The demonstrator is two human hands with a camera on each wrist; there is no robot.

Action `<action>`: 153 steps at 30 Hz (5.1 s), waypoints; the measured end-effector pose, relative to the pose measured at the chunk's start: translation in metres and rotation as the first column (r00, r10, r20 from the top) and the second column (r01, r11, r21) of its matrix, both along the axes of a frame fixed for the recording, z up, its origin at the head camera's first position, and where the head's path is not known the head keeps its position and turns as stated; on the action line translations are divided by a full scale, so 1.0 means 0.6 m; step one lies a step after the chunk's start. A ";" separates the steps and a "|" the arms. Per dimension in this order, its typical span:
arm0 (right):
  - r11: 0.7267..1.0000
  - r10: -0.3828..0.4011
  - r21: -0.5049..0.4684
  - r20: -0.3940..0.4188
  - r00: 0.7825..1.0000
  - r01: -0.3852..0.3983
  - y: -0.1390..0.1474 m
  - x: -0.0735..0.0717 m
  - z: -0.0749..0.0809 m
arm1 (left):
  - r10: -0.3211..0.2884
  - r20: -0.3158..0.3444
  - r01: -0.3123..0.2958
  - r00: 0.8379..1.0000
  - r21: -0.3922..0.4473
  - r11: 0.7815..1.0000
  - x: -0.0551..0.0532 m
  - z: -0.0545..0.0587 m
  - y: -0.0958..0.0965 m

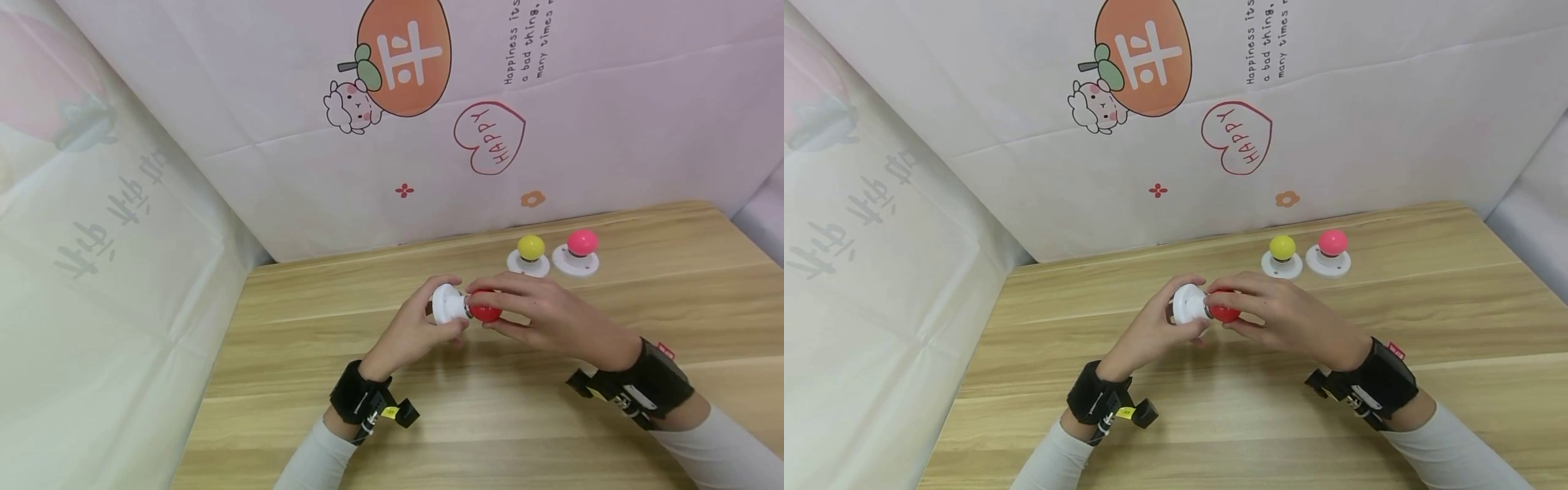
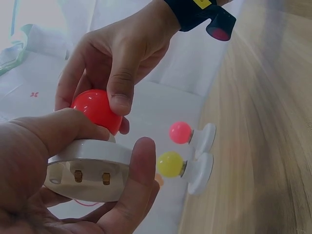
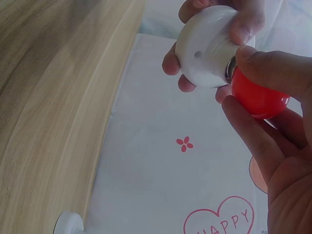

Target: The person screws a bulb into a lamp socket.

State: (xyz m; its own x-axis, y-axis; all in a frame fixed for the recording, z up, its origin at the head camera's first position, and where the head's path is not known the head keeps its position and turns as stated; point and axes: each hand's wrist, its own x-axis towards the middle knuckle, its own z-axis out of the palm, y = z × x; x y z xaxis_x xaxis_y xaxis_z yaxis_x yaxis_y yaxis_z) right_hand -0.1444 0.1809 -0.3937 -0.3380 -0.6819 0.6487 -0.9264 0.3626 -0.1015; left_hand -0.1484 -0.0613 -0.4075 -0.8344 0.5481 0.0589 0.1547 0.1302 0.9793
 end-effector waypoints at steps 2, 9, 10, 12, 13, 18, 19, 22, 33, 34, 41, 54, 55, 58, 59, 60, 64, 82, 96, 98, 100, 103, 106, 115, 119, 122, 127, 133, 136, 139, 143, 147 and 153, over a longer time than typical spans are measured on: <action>1.000 0.003 -0.002 -0.006 1.000 -0.004 0.000 0.000 -0.001 | 0.003 -0.003 -0.003 1.000 -0.008 1.000 0.000 0.000 0.000; 1.000 0.014 -0.011 -0.001 1.000 -0.014 0.001 -0.001 -0.002 | 0.029 -0.006 -0.029 1.000 -0.055 0.998 0.015 0.029 0.004; 1.000 0.014 -0.014 0.001 1.000 -0.014 0.001 -0.001 -0.002 | 0.030 -0.009 -0.031 1.000 -0.058 0.998 0.018 0.035 0.004; 1.000 0.011 -0.017 0.003 1.000 -0.011 0.001 -0.001 -0.003 | 0.032 -0.019 -0.033 0.999 -0.067 0.997 0.022 0.046 0.004; 1.000 0.009 -0.018 0.004 1.000 -0.009 0.001 -0.001 -0.004 | 0.035 -0.025 -0.037 0.999 -0.076 0.996 0.024 0.049 0.004; 1.000 -0.007 -0.013 0.001 1.000 0.007 0.002 0.000 -0.005 | 0.048 -0.050 -0.053 0.998 -0.108 0.993 0.028 0.055 0.005; 1.000 -0.008 -0.013 0.001 1.000 0.008 0.002 0.000 -0.005 | 0.050 -0.049 -0.055 0.998 -0.107 0.993 0.028 0.055 0.005; 1.000 -0.009 -0.017 0.006 1.000 0.009 0.002 0.001 -0.006 | 0.055 -0.053 -0.060 0.997 -0.102 0.993 0.028 0.054 0.006; 0.998 -0.030 -0.043 0.093 0.995 0.034 -0.003 0.000 -0.008 | 0.029 -0.050 -0.034 0.998 -0.102 0.994 0.026 0.051 0.007; 0.998 -0.043 -0.041 0.110 0.993 0.048 -0.003 0.000 -0.008 | 0.022 -0.042 -0.026 0.999 -0.101 0.995 0.025 0.051 0.007; 0.996 -0.076 -0.037 0.152 0.986 0.083 -0.001 -0.001 -0.009 | 0.002 0.000 -0.002 1.000 -0.078 0.997 0.017 0.035 0.009; 0.995 -0.076 -0.065 0.048 0.996 0.079 -0.005 -0.002 -0.004 | 0.020 -0.055 -0.026 0.998 -0.116 0.993 -0.001 -0.005 0.004; 0.995 -0.079 -0.066 0.042 0.996 0.082 -0.005 -0.002 -0.003 | 0.024 -0.069 -0.033 0.997 -0.132 0.991 -0.001 -0.004 0.003; 0.994 -0.084 -0.069 0.034 0.996 0.087 -0.005 -0.002 -0.002 | 0.031 -0.093 -0.045 0.995 -0.160 0.986 -0.001 -0.003 0.003; 0.994 -0.087 -0.068 0.034 0.996 0.090 -0.004 -0.002 -0.003 | 0.032 -0.096 -0.047 0.995 -0.164 0.985 -0.001 -0.003 0.003; 0.993 -0.090 -0.068 0.034 0.995 0.092 -0.004 -0.002 -0.003 | 0.033 -0.099 -0.049 0.995 -0.168 0.985 -0.001 -0.002 0.003; 0.991 -0.115 -0.064 0.058 0.992 0.118 -0.001 -0.003 -0.005 | 0.032 -0.107 -0.050 0.994 -0.171 0.984 -0.002 -0.001 0.002; 0.975 -0.197 -0.082 0.115 0.974 0.207 0.007 -0.020 -0.002 | 0.045 -0.088 -0.057 0.995 -0.138 0.989 0.016 0.044 0.001; 0.962 -0.252 -0.073 0.138 0.958 0.263 0.015 -0.037 -0.009 | 0.039 -0.100 -0.052 0.994 -0.135 0.989 0.019 0.046 -0.002; 0.959 -0.262 -0.072 0.145 0.954 0.275 0.016 -0.040 -0.010 | 0.032 -0.095 -0.045 0.995 -0.133 0.990 0.019 0.048 -0.003; 0.956 -0.273 -0.068 0.157 0.949 0.287 0.017 -0.044 -0.011 | 0.027 -0.094 -0.040 0.995 -0.132 0.990 0.017 0.047 -0.004; 0.951 -0.290 -0.061 0.173 0.941 0.305 0.018 -0.050 -0.013 | 0.022 -0.091 -0.034 0.996 -0.132 0.991 0.011 0.038 -0.005; 0.948 -0.299 -0.057 0.169 0.939 0.313 0.019 -0.057 -0.015 | 0.018 -0.094 -0.030 0.995 -0.137 0.990 0.002 0.020 -0.005; 0.945 -0.312 -0.050 0.171 0.935 0.324 0.019 -0.074 -0.023 | -0.017 -0.100 0.003 0.995 -0.139 0.990 -0.007 -0.002 -0.008; 0.946 -0.306 -0.051 0.179 0.935 0.320 0.019 -0.083 -0.030 | -0.041 -0.087 0.028 0.995 -0.145 0.989 -0.005 0.000 -0.007; 0.944 -0.311 -0.049 0.187 0.932 0.325 0.021 -0.089 -0.035 | -0.044 -0.087 0.030 0.995 -0.156 0.987 -0.005 -0.001 -0.007; 0.939 -0.327 -0.040 0.208 0.922 0.342 0.023 -0.096 -0.042 | -0.046 -0.090 0.031 0.995 -0.153 0.988 -0.005 -0.003 -0.007; 0.929 -0.357 -0.018 0.225 0.907 0.370 0.026 -0.107 -0.052 | -0.047 -0.084 0.034 0.995 -0.153 0.988 -0.004 -0.002 -0.007; 0.925 -0.366 -0.014 0.232 0.901 0.379 0.027 -0.113 -0.057 | -0.045 -0.086 0.031 0.995 -0.155 0.987 -0.004 -0.002 -0.007; 0.921 -0.378 -0.008 0.239 0.895 0.391 0.028 -0.118 -0.061 | -0.045 -0.087 0.031 0.995 -0.154 0.988 -0.005 -0.002 -0.007; 0.915 -0.389 -0.006 0.249 0.887 0.403 0.030 -0.125 -0.065 | -0.047 -0.081 0.035 0.996 -0.149 0.988 -0.004 -0.003 -0.007; 0.913 -0.389 -0.013 0.261 0.883 0.407 0.031 -0.130 -0.070 | -0.051 -0.075 0.041 0.996 -0.135 0.990 -0.004 -0.004 -0.008; 0.910 -0.395 -0.010 0.283 0.874 0.415 0.030 -0.136 -0.082 | -0.062 -0.072 0.052 0.995 -0.125 0.991 -0.005 -0.005 -0.009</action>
